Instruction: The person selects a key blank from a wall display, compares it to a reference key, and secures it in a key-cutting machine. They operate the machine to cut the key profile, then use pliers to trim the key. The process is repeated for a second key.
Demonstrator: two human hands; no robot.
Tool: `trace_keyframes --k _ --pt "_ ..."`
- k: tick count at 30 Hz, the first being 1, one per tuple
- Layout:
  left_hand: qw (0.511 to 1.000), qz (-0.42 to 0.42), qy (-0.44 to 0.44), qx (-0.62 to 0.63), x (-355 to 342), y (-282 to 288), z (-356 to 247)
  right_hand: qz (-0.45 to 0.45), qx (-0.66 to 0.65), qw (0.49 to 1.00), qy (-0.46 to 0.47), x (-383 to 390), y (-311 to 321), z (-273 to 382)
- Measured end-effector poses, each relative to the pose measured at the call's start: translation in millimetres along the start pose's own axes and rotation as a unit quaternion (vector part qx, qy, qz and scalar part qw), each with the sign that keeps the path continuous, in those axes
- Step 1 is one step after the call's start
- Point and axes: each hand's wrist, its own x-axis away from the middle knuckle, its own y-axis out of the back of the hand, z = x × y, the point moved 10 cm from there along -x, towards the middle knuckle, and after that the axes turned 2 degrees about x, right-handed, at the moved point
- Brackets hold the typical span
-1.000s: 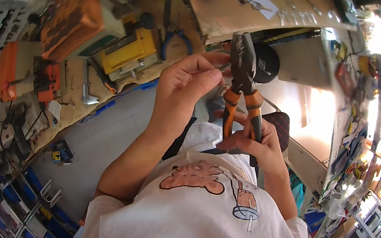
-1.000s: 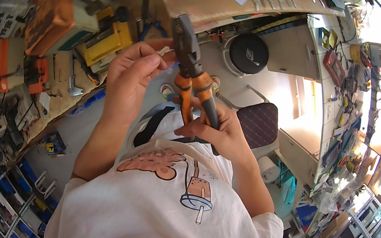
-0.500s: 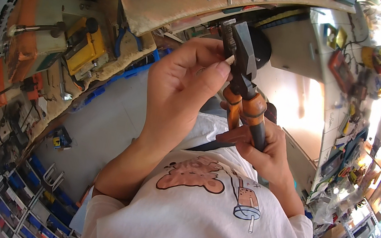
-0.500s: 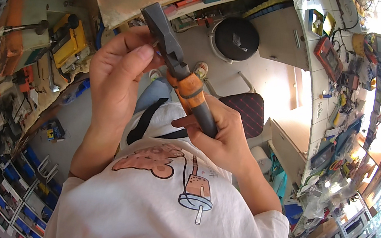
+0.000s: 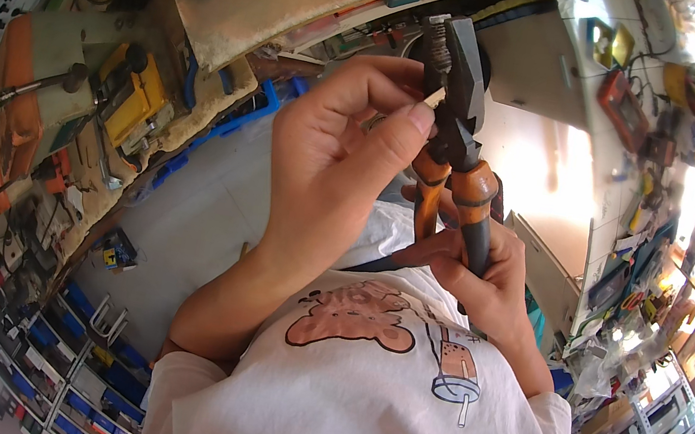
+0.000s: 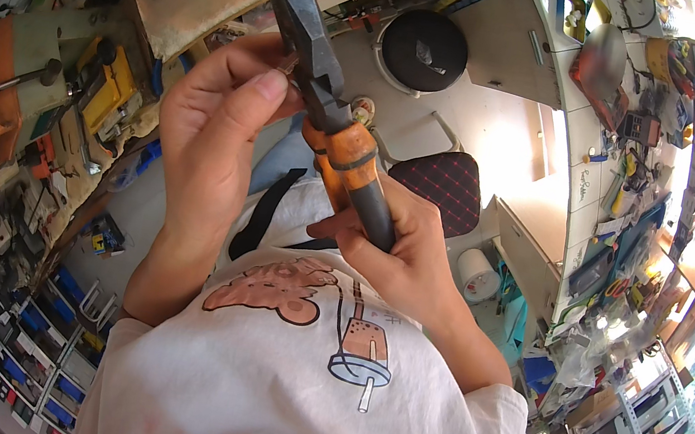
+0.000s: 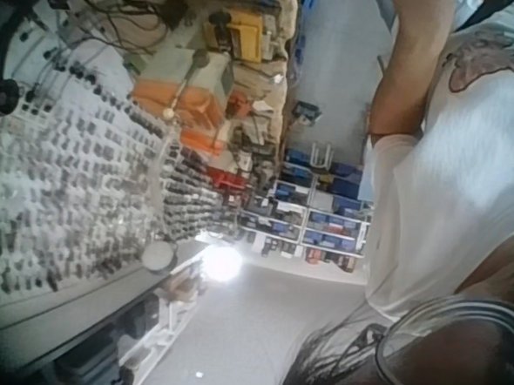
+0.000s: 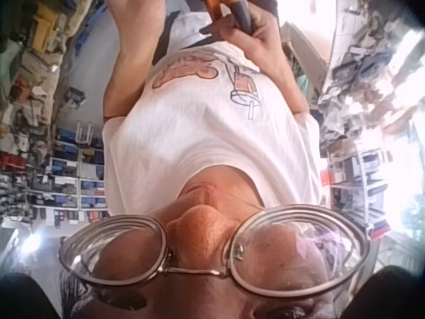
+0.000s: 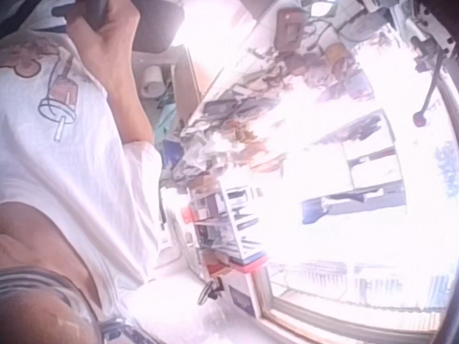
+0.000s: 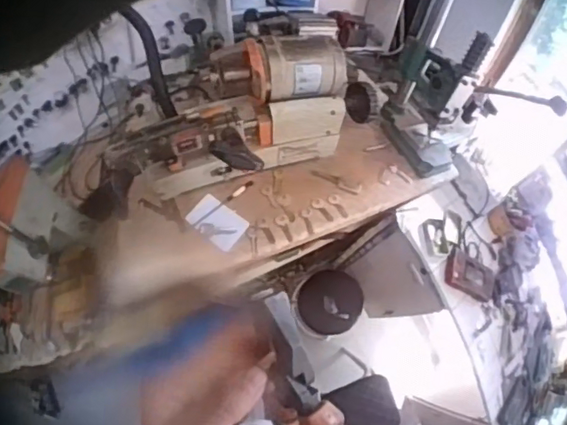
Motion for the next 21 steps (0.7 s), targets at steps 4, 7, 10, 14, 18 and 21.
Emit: trace_keyframes --k 4,7,10,14,18,21 --pt "1.0 0.008 -0.013 -0.015 -4.3 -1.9 -1.0 -0.011 0.005 1.0 -0.006 -0.3 2.6 0.3" --pt "1.0 0.017 -0.008 -0.024 -7.0 -2.0 -0.1 -0.021 0.001 1.0 -0.003 -2.0 2.7 1.9" --pt "0.999 0.023 -0.001 -0.023 -8.3 -2.0 0.7 -0.031 -0.023 0.999 -0.016 -2.3 1.4 1.2" --pt "0.999 0.027 0.005 -0.024 -10.1 -1.4 2.3 -0.037 -0.036 0.998 -0.04 -1.6 0.5 -2.4" --pt "0.999 0.025 0.016 -0.028 -10.0 0.1 3.8 -0.04 0.044 0.997 -0.05 -1.4 2.6 -2.6" --pt "0.999 0.027 0.017 -0.034 -9.5 2.7 5.6 -0.059 -0.064 0.993 -0.082 -1.3 -2.1 -11.0"
